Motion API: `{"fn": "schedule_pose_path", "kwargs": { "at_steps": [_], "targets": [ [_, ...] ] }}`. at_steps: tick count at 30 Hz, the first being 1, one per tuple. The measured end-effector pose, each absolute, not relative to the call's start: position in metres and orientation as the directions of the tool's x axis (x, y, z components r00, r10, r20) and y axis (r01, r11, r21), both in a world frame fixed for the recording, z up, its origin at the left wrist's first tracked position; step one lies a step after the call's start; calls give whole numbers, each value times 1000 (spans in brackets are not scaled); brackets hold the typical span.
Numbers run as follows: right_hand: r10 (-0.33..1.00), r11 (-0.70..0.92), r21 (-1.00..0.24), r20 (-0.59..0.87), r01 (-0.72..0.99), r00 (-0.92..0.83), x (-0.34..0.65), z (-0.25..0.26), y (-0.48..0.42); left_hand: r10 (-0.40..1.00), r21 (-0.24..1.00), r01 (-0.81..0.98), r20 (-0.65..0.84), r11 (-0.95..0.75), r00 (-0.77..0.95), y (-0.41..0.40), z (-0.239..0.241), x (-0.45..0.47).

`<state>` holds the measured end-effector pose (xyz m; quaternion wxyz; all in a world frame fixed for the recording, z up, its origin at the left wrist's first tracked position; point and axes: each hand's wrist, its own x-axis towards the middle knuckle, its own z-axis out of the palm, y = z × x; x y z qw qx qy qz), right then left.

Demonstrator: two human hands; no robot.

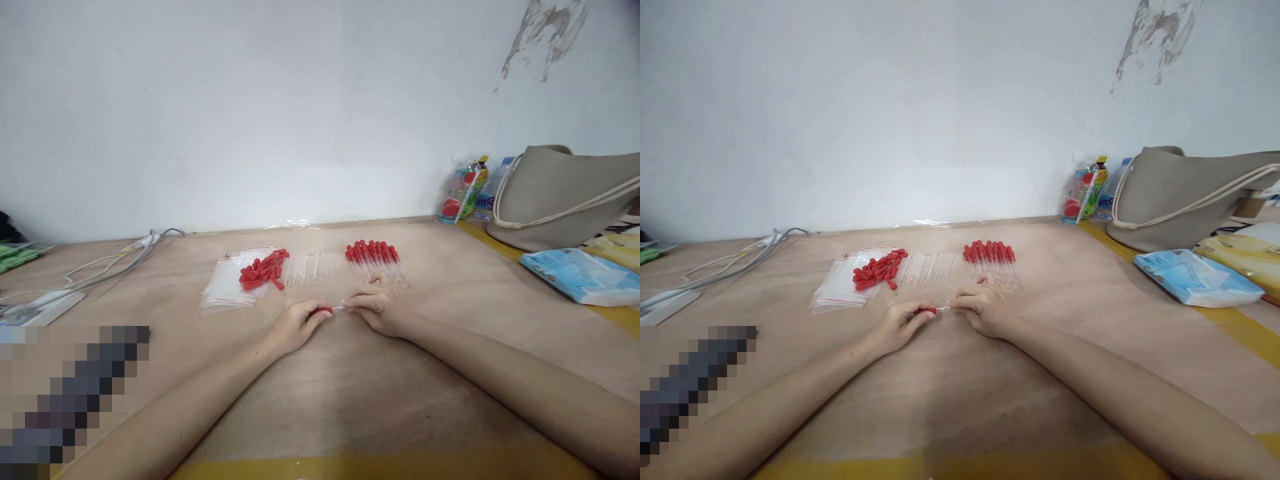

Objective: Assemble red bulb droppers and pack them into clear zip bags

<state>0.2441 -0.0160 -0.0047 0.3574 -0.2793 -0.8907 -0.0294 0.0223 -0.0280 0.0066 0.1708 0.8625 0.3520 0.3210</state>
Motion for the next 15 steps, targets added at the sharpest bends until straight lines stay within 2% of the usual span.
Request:
{"fn": "schedule_pose_path", "kwargs": {
  "at_steps": [11,15],
  "targets": [
    [390,831,14,697,556,-602,239,0,-26,641,347,542,487,-765,593,-28,4,21],
    [399,822,30,684,569,-611,235,1,-28,625,317,543,476,-778,618,-28,2,21]
  ]
}}
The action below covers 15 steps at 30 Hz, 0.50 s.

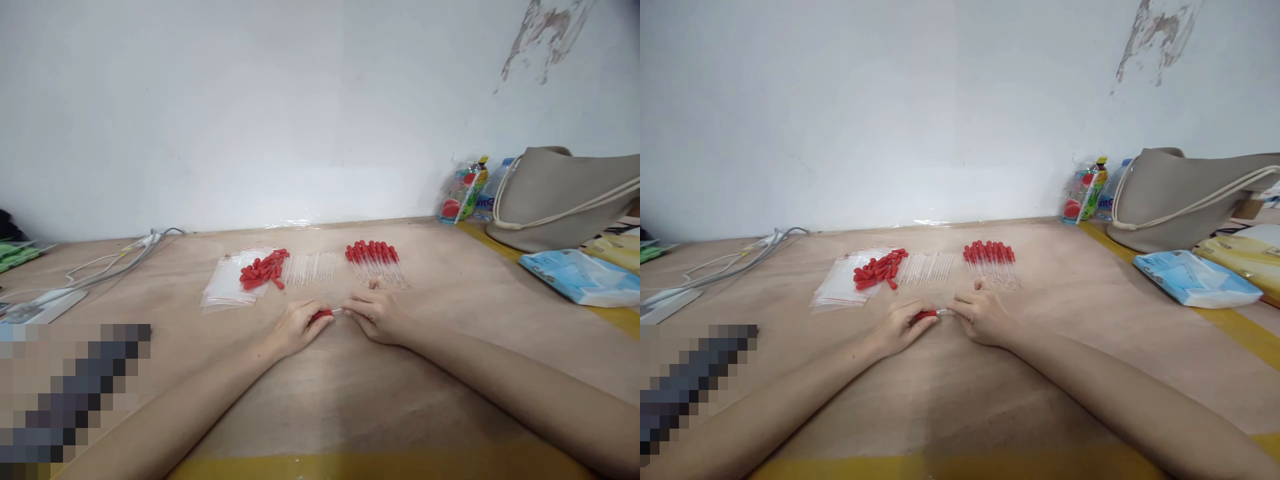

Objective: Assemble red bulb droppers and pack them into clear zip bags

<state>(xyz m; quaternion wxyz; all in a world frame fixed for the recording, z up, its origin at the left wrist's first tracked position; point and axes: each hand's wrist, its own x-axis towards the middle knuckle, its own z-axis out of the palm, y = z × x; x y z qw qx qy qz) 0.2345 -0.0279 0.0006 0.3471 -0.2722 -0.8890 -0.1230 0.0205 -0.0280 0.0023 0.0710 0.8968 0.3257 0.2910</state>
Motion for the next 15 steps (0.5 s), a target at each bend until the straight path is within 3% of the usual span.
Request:
{"fn": "schedule_pose_path", "kwargs": {
  "at_steps": [15],
  "targets": [
    [563,762,-39,532,647,-632,214,9,-34,602,313,516,473,-797,643,-29,5,21]
  ]
}}
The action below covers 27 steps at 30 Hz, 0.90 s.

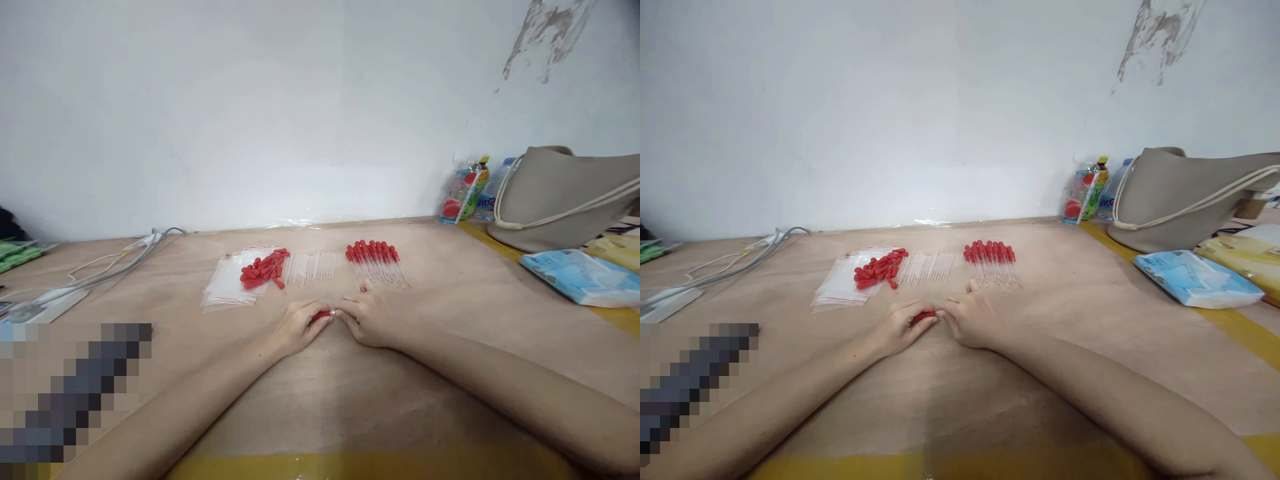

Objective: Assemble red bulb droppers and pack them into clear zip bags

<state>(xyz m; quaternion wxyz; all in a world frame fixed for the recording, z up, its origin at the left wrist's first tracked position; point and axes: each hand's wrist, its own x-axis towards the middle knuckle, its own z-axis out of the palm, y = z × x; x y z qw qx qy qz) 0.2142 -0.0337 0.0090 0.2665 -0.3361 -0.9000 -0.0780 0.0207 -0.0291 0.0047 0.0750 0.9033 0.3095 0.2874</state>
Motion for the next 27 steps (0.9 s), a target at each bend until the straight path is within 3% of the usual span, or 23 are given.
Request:
{"fn": "schedule_pose_path", "kwargs": {
  "at_steps": [8,15,18,21,24,27],
  "targets": [
    [639,735,-115,445,668,-627,211,12,-33,609,326,516,491,-792,623,-28,5,21],
    [695,713,-189,310,675,-648,224,33,-30,719,406,595,443,-694,535,-23,5,17],
    [828,552,-296,302,780,-472,242,44,-14,743,400,637,478,-659,468,-22,4,15],
    [942,269,-395,298,878,-155,261,54,14,735,386,636,475,-669,485,-23,4,15],
    [959,8,-398,264,917,106,272,57,42,734,374,639,453,-672,506,-24,5,17],
    [948,-112,-406,230,907,220,273,49,59,738,361,650,431,-669,519,-24,6,18]
  ]
}}
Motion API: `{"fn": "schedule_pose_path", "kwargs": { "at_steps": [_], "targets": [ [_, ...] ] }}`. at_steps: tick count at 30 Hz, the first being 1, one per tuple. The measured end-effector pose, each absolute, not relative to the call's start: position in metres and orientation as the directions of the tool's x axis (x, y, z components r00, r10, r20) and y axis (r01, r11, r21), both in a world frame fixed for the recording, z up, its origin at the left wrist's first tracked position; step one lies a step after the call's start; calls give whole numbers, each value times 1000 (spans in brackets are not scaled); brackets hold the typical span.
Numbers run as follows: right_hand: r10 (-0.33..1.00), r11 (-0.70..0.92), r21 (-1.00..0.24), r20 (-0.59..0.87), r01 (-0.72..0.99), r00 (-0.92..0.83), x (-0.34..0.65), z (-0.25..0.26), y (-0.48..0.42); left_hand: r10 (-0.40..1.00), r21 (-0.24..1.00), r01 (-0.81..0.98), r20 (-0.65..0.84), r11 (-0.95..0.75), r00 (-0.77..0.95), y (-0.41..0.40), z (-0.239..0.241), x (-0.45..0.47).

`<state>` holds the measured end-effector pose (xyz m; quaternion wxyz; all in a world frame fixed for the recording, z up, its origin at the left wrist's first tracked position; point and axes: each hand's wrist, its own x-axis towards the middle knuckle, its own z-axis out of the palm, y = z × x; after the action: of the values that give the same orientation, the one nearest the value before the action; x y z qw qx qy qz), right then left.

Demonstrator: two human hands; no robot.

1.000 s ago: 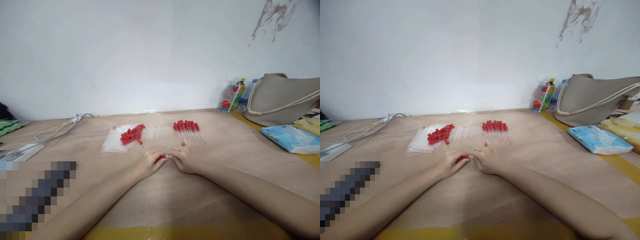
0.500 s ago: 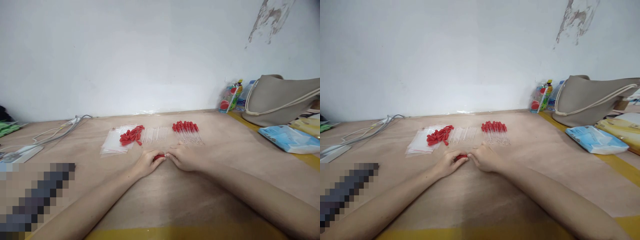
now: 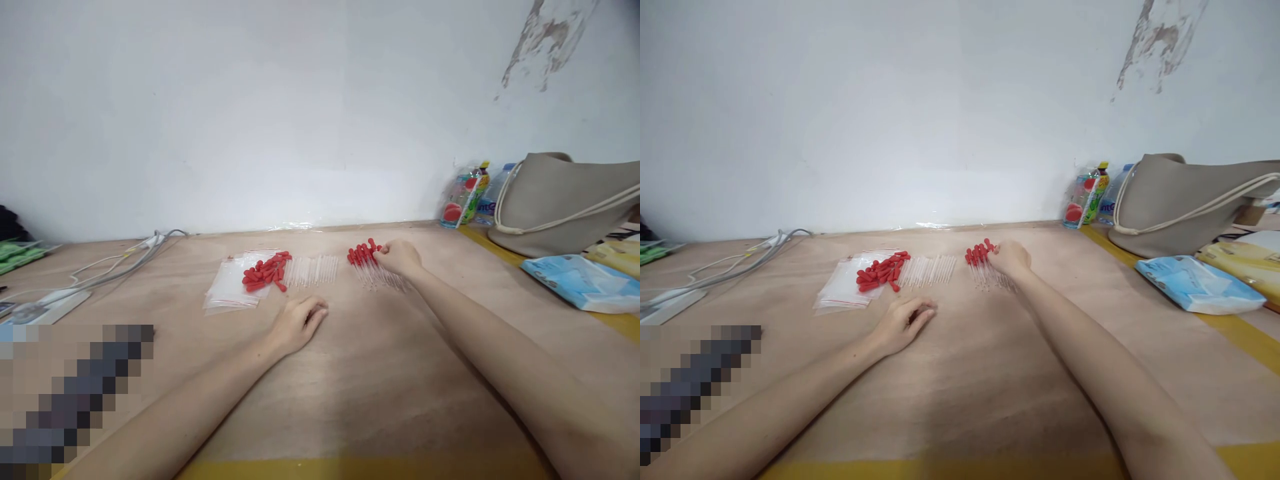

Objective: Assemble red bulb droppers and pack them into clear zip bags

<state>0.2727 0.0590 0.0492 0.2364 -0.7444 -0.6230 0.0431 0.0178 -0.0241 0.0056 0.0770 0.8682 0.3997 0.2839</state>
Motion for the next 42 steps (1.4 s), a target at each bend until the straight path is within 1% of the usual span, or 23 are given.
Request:
{"fn": "schedule_pose_path", "kwargs": {
  "at_steps": [4,9,13,17,19,22,24,26,29,31,33,36,37,39,42],
  "targets": [
    [945,-147,-427,206,892,255,268,34,68,739,350,658,423,-667,524,-24,5,17],
    [938,-120,-357,264,926,223,266,29,68,747,357,662,415,-659,520,-23,3,16],
    [915,3,-263,391,965,104,249,29,59,745,353,661,406,-662,529,-22,2,17],
    [913,112,-210,408,971,-17,216,26,53,737,352,652,409,-671,538,-22,3,17],
    [922,104,-194,386,975,-22,200,25,55,737,353,651,403,-672,542,-22,4,17],
    [956,33,-212,292,977,31,182,25,62,734,336,659,413,-673,539,-24,5,18],
    [972,-9,-230,228,973,63,177,27,66,719,296,675,467,-676,515,-26,6,18],
    [979,-31,-240,188,970,78,176,28,68,702,238,720,548,-652,455,-25,8,17],
    [984,-44,-249,159,968,85,179,29,68,697,187,836,659,-516,283,-16,12,8],
    [986,-50,-251,144,967,88,181,30,68,720,202,909,680,-365,137,-2,16,-4],
    [987,-58,-250,129,967,93,182,30,67,762,243,956,647,-162,-35,14,21,-18],
    [989,-69,-247,107,967,98,181,32,68,822,318,945,516,75,-239,40,24,-40],
    [990,-70,-245,101,967,97,181,33,68,844,351,929,459,114,-277,47,23,-46],
    [992,-69,-238,90,969,93,180,34,68,886,404,907,370,117,-279,57,22,-54],
    [993,-63,-223,87,973,84,180,35,67,914,454,887,323,77,-245,63,18,-55]
  ]
}}
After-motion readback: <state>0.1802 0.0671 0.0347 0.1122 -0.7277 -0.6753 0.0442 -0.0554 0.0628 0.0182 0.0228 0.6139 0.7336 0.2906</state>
